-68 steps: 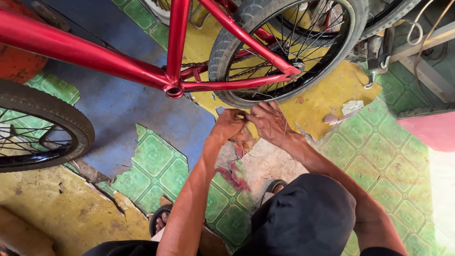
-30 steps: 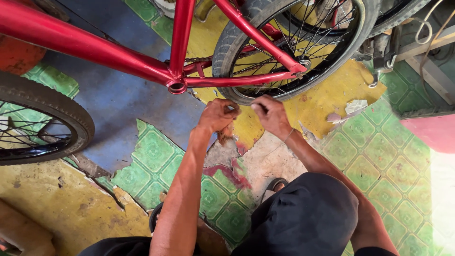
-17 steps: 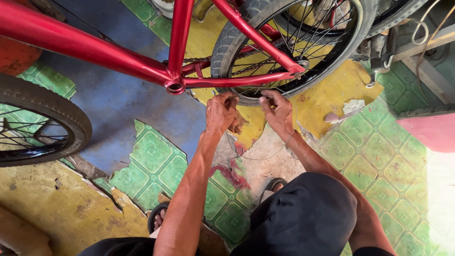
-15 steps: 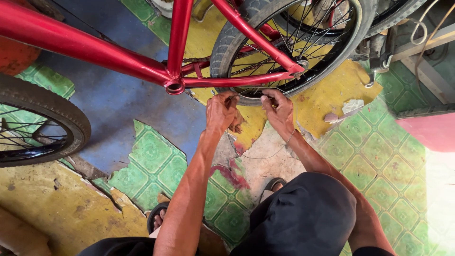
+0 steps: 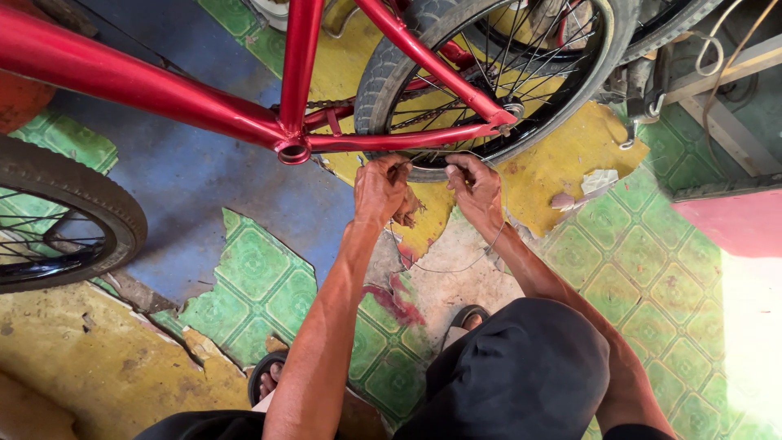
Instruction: The person cleans the rear dropout area of a red bicycle frame with a cloth, then uses a wrench to tighten the rear axle nut. The person rotates the rear wheel to check alignment after tightening.
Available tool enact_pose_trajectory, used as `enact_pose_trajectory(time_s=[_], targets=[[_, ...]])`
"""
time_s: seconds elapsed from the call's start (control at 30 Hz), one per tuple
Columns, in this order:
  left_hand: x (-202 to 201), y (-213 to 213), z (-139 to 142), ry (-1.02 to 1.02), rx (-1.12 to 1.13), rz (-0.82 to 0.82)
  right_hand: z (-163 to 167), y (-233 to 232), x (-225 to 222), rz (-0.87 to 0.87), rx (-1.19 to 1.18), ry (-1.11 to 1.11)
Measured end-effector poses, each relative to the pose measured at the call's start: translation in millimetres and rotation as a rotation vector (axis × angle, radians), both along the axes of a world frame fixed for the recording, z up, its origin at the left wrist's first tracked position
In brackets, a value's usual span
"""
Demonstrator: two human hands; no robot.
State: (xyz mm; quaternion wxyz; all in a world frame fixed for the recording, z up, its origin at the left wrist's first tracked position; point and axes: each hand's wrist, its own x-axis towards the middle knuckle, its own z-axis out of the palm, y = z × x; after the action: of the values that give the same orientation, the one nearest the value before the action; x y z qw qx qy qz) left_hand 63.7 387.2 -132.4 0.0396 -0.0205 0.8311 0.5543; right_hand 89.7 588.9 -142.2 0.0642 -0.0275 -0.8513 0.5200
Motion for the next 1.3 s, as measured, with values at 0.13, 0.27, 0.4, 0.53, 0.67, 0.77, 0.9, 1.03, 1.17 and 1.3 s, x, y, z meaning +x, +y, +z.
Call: enact_pose_trajectory(time_s=[0.13, 0.27, 0.4, 0.53, 0.67, 0.77, 0.9, 1.03, 1.17, 1.3], targets=[[-2, 4, -3, 0.032, 0.008, -0.008, 0, 3, 1, -0.015, 0.005, -0.019], [-5, 9, -5, 0.000, 0.004, -0.014, -2, 5, 0, -0.012, 0.001, -0.002], [-6, 16, -3, 0.052, 0.002, 0.000, -2, 5, -4, 0.006, -0.030, 0.034], [-3, 28, 5, 0.072, -0.061, 0.031, 3, 5, -8, -0.003, -0.171, -0.052], [-1, 40, 13, -0.017, -0.011, 0.058, 8, 3, -14, 0.012, -0.259, -0.084], [-2, 44, 19, 0.070, -0.049, 0.054, 8, 3, -20, -0.021, -0.356, -0.087], [0, 43, 33, 0.019, -0.019, 0.031, 8, 1, -25, -0.096, -0.530, -0.099], [3, 37, 44, -0.108, 0.042, 0.027, 8, 3, -26, -0.367, -0.664, -0.137], [2, 32, 35, -0.094, 0.004, 0.020, 8, 26, -28, -0.620, -0.767, -0.127], [-2, 31, 9, 0.013, 0.041, 0.028, 8, 77, -18, -0.826, -0.670, -0.096]])
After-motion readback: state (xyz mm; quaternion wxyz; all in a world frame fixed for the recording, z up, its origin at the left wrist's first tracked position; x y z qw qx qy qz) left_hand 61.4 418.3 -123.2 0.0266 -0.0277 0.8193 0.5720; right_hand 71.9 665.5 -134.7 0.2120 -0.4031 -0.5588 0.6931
